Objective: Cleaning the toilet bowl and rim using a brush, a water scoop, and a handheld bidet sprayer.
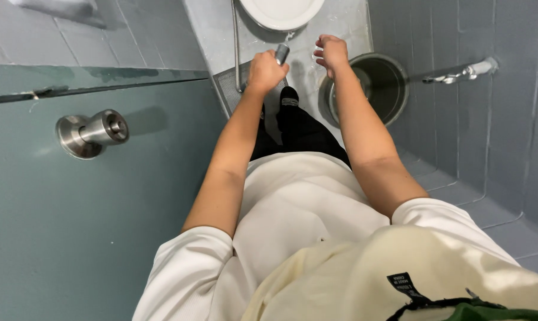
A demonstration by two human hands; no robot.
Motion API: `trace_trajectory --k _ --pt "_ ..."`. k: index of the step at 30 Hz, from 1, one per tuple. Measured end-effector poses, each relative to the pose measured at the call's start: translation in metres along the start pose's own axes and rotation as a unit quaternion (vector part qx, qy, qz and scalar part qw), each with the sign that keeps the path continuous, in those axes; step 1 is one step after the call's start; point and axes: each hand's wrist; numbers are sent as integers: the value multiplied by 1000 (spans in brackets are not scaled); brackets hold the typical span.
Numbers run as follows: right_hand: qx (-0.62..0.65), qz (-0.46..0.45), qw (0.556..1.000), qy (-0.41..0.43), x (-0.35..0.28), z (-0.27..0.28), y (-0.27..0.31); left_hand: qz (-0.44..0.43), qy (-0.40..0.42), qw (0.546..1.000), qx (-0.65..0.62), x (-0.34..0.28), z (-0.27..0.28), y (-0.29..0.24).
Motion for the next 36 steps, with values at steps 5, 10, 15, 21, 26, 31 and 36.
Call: trace_trajectory --k 5,10,15,21,26,31,36 --pt "-5 -7 1000 -6 -26 -2 4 32 -1 999 0 6 20 11" --pt "-10 -6 1000 -5 -30 -4 1 83 -2 997 5 0 40 28" --pt "10 -9 1000 10 -20 -10 -1 73 -32 997 3 -3 46 32" --pt "-4 -16 1000 5 -27 -15 15 27 15 999 20 3 31 1" --pt "-16 -5 1000 -11 -6 11 14 5 4 1000 24 -8 27 -38" --pt "20 -7 999 -31 4 37 23 -26 17 999 30 7 4 -54" --pt "-2 -11 999 -42 6 52 32 -15 40 998 53 29 -9 -68"
Point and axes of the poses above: each hand's wrist, its own x-axis towards the middle knuckle, its own z-axis out of the back of the hand, y = z × x, and after that the axes turned 1 degree about -z, right-handed
